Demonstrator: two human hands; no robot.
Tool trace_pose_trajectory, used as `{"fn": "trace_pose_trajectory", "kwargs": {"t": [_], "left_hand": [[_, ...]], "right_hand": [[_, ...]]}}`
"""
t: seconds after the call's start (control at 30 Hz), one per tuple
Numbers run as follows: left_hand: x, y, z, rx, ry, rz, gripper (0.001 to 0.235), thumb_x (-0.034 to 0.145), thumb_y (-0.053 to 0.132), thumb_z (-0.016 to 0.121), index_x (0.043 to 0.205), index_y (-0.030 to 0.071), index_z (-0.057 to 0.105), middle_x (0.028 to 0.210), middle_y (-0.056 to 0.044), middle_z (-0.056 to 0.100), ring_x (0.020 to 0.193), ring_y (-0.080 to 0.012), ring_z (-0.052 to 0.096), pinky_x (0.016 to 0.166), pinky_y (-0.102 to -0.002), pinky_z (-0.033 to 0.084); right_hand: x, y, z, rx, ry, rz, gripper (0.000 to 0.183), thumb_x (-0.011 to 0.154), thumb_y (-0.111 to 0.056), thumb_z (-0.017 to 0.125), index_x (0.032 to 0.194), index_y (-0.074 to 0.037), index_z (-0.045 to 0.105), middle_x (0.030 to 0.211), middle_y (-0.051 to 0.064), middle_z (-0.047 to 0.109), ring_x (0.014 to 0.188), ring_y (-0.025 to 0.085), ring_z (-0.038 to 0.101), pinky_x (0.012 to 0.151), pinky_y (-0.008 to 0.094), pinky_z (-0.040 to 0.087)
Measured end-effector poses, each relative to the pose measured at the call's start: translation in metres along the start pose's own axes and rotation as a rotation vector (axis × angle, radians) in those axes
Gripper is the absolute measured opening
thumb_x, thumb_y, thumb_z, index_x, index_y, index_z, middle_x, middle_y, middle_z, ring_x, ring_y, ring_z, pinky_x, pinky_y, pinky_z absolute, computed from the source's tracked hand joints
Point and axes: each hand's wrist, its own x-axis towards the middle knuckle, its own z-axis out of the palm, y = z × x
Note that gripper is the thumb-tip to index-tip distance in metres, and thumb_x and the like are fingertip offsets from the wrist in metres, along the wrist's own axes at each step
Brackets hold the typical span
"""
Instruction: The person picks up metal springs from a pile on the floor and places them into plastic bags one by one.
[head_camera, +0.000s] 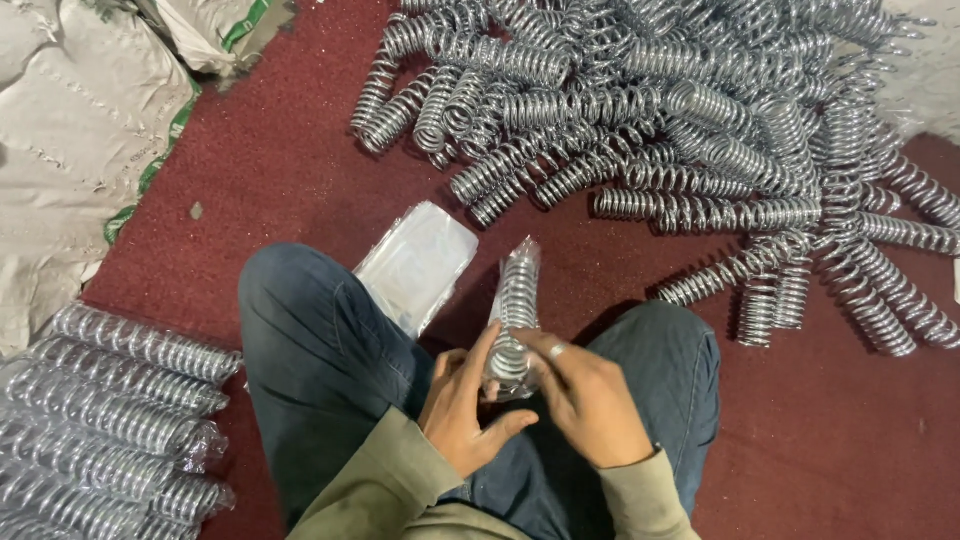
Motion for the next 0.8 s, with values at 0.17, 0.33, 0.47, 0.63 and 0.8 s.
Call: {"fn": "trace_pose_trajectory", "kwargs": {"t": [0.17, 0.33, 0.47, 0.63, 0.8], "left_hand": [[0.038, 0.005, -0.002, 0.230, 0.330, 0.365, 0.055, 0.088, 0.059, 0.070, 0.123, 0.017, 0.070, 0.110, -0.008, 0.056, 0.102, -0.0292, 0.054, 0.090, -0.048, 0.033], [0.069, -0.001, 0.010, 0.162, 0.205, 0.629, 0.012, 0.094, 0.017, 0.063, 0.100, 0.010, 0.071, 0.099, -0.009, 0.074, 0.090, -0.0306, 0.070, 0.088, -0.043, 0.048], [0.059, 0.063, -0.026, 0.145, 0.351, 0.666, 0.014, 0.094, 0.004, 0.063, 0.086, 0.007, 0.074, 0.088, -0.003, 0.073, 0.070, -0.0227, 0.065, 0.070, -0.037, 0.046], [0.041, 0.080, -0.035, 0.029, 0.360, 0.467, 0.013, 0.098, 0.017, 0.070, 0.094, 0.007, 0.078, 0.088, -0.003, 0.074, 0.075, -0.0196, 0.068, 0.072, -0.036, 0.052], [0.028, 0.048, -0.027, -0.089, 0.059, 0.343, 0.061, 0.091, 0.049, 0.064, 0.136, 0.010, 0.054, 0.133, -0.009, 0.058, 0.119, -0.0296, 0.057, 0.102, -0.046, 0.042]], "right_hand": [[0.020, -0.065, -0.033, 0.067, 0.330, -0.355, 0.019, 0.107, -0.013, 0.046, 0.102, -0.005, 0.063, 0.083, 0.007, 0.059, 0.071, 0.020, 0.055, 0.069, 0.032, 0.044], [0.010, -0.066, -0.035, -0.139, 0.470, -0.267, 0.011, 0.101, -0.012, 0.060, 0.103, -0.006, 0.070, 0.103, 0.009, 0.072, 0.098, 0.025, 0.067, 0.095, 0.040, 0.047], [-0.021, -0.042, -0.036, -0.062, 0.512, 0.012, 0.022, 0.100, -0.022, 0.062, 0.115, -0.006, 0.065, 0.112, 0.010, 0.066, 0.104, 0.024, 0.065, 0.093, 0.037, 0.052], [-0.022, -0.040, -0.030, -0.019, 0.509, 0.016, 0.009, 0.097, -0.009, 0.066, 0.093, -0.003, 0.071, 0.089, 0.007, 0.065, 0.081, 0.019, 0.065, 0.077, 0.031, 0.053], [-0.013, -0.024, -0.020, -0.035, 0.402, -0.097, 0.008, 0.094, -0.002, 0.067, 0.100, -0.003, 0.073, 0.097, 0.006, 0.069, 0.088, 0.020, 0.070, 0.079, 0.030, 0.056]]}}
